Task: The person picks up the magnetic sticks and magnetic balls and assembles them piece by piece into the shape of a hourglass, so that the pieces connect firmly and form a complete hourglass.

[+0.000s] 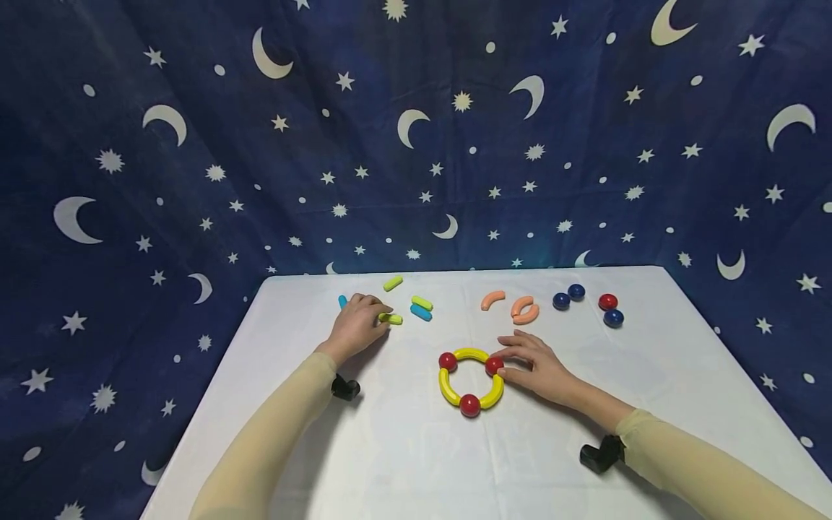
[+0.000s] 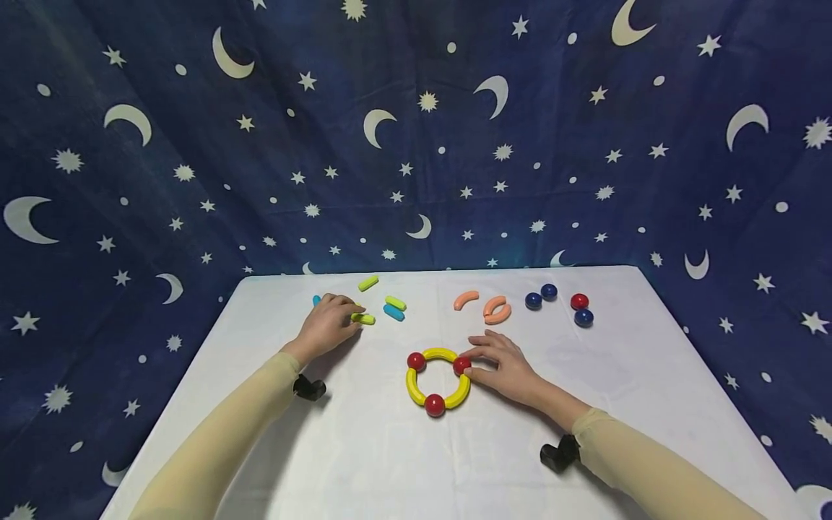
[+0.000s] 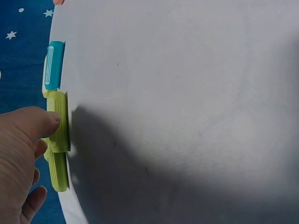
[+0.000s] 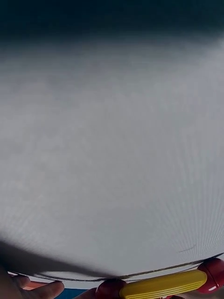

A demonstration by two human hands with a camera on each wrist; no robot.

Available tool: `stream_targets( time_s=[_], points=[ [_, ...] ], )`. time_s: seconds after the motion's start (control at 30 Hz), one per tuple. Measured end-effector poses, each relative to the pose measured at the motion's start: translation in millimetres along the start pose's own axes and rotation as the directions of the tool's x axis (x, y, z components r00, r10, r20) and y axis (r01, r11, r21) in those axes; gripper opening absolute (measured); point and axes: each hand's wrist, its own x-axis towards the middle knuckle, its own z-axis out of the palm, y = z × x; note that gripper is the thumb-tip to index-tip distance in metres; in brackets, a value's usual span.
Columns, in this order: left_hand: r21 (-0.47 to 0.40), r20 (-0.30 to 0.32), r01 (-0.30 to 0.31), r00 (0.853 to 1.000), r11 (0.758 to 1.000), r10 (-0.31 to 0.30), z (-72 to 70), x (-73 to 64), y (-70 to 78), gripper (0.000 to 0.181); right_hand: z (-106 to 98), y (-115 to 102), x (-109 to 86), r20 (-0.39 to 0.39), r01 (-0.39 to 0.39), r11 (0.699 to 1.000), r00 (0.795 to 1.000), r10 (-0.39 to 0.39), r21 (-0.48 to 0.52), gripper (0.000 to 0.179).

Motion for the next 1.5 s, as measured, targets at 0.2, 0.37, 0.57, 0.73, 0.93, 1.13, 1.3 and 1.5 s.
stream_targets(
  time_s=[0.2,0.37,0.57,0.73,0.93,1.13,1.3,1.5],
  points=[
    [0.002,0.01,0.022,1.0,1.0,-0.022,3.3,-1.0,-4.1,0.032,0.0,-3.7,1.7,0.013,-0.007,1.0,1.0,0.007,0.007,0.031],
    [-0.021,0.005,0.012,1.0,1.0,-0.012,6.1,-0.2,-4.4,0.026,0.0,-3.4,0.0,0.002,-0.009,1.0,1.0,0.009,0.008,0.031],
    [-0.055,0.021,-0.001,1.0,0.998,0.003,4.8,-1.3,-1.6,0.022,-1.5,-4.4,0.0,0.003,-0.016,1.0,1.0,0.016,0.008,0.031],
    [-0.102,0.063,0.001,0.998,0.995,0.006,2.6,-4.9,1.3,0.024,-0.7,-5.3,0.1,0.002,-0.016,1.0,1.0,0.016,0.012,0.031],
    [-0.121,0.089,0.05,0.995,0.991,-0.04,1.3,-10.6,6.7,0.024,1.3,-3.3,-0.1,-0.003,-0.017,1.0,1.0,0.017,-0.001,0.031],
    [-0.118,0.089,0.081,0.994,0.99,-0.071,0.9,-15.3,9.7,0.026,1.4,-4.2,-0.3,-0.011,-0.022,1.0,1.0,0.021,-0.009,0.033],
    [-0.129,0.1,0.092,0.992,0.987,-0.079,1.1,-18.0,10.4,0.026,0.8,-5.7,-0.7,-0.015,-0.023,1.0,1.0,0.022,-0.013,0.03],
    [-0.162,0.107,0.091,0.991,0.983,-0.075,1.3,-19.9,10.8,0.024,0.5,-7.5,-1.0,-0.019,-0.022,1.0,1.0,0.021,-0.019,0.029]
  ],
)
